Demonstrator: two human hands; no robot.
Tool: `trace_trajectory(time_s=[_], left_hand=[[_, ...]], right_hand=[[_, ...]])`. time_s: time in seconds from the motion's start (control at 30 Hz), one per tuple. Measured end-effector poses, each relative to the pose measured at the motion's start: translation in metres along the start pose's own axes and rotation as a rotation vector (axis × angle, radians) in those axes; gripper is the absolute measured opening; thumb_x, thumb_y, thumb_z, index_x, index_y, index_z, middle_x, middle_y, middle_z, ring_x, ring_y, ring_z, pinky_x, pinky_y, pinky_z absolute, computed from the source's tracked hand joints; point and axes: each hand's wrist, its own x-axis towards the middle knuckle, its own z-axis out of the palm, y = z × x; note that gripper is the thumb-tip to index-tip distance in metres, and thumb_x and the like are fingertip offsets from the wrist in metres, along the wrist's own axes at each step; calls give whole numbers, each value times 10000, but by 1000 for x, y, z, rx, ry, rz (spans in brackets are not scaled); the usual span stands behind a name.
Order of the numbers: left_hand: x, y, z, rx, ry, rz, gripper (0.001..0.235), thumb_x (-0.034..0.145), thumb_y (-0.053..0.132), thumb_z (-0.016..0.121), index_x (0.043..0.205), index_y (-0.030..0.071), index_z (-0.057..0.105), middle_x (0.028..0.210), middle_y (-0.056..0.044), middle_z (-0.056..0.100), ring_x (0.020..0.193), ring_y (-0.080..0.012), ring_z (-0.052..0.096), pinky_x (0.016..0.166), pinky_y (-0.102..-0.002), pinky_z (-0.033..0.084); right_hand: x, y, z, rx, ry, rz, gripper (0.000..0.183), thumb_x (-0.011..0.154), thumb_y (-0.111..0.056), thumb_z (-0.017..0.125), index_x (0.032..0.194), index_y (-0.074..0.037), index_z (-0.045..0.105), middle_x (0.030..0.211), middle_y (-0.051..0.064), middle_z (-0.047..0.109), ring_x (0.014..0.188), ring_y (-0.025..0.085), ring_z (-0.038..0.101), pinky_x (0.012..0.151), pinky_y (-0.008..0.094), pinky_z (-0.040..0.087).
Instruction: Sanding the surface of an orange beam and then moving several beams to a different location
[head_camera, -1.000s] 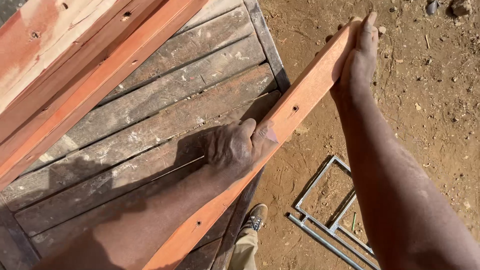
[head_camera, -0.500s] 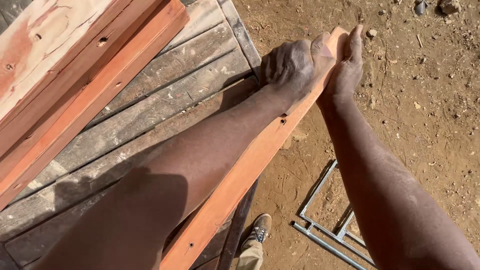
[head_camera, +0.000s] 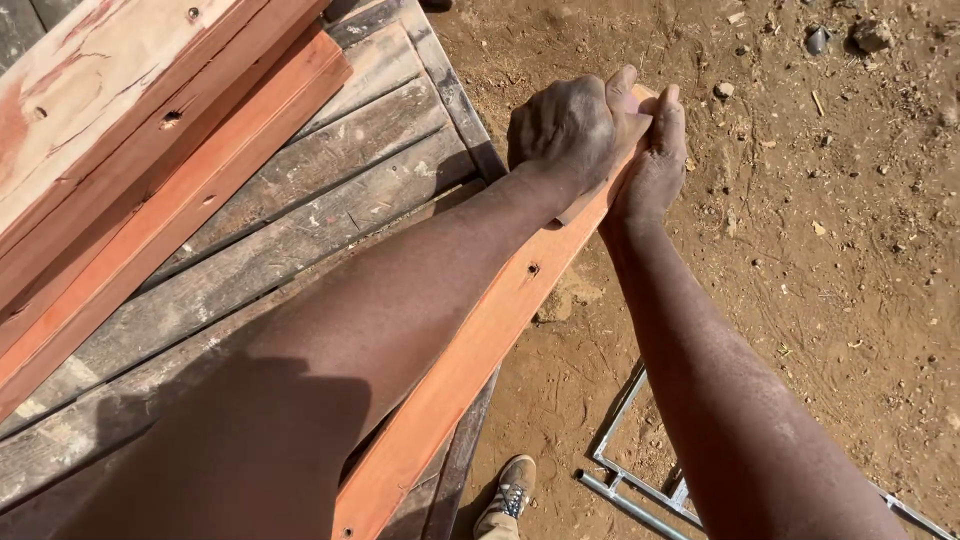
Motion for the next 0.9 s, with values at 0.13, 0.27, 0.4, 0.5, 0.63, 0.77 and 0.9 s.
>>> trace_trajectory(time_s=[0.13,0.27,0.4,0.5,0.63,0.77,0.9], left_hand=[[16,-2,13,-88,52,51,699,819,709,379,1010,207,826,1048,-94,803,999,-339,741,839,-465,545],[-42,-42,16,29,154,113,699,924,632,262,881,164,780,832,-108,770,831,-348,749,740,-488,556],[-197,-124,-27,103,196,396,491,1043,464,495,759,94,648,642,-152,667,609,-356,736,486,-432,564],[-289,-205,-23,331,110,178,402,1023,539,476,832,208,599,766,-62,669,639,-371,686,520,-552,504],[-387,-278,-47,382,132,155,384,972,500,582,717,214,592,621,-23,584,505,-310,619,400,-485,456],[-396,-289,-38,393,169,79,276,930,500,594,793,277,681,615,-1,612,474,-307,602,400,-471,449],[-325,-231,-17,270,261,-28,492,1032,527,501,698,187,627,630,-102,659,595,-390,660,504,-583,468]], right_hand=[[-11,9,-10,60,-95,18,433,987,-377,524,1144,-13,698,993,138,714,913,240,706,878,365,603],[-86,20,-6,-33,-18,55,484,993,-414,496,1292,-35,531,1218,124,556,1120,225,560,1009,362,468],[-149,12,-22,-133,67,96,642,1002,-462,459,1483,-62,316,1508,105,354,1387,206,372,1178,360,294],[-182,0,-23,-256,148,98,776,1007,-494,434,1610,-81,173,1701,93,219,1564,193,247,1290,358,179],[-196,-25,12,-1353,-55,-331,869,1122,-495,563,1672,-96,22,1758,150,-58,1673,275,-17,1393,469,-15],[-172,-19,23,-1637,-320,-666,481,1144,-346,488,1591,-171,473,1692,67,258,1606,306,177,1333,535,127],[-169,-15,24,-1698,-337,-599,399,869,-236,554,1232,-209,717,1591,-16,486,1537,249,166,1243,538,22]])
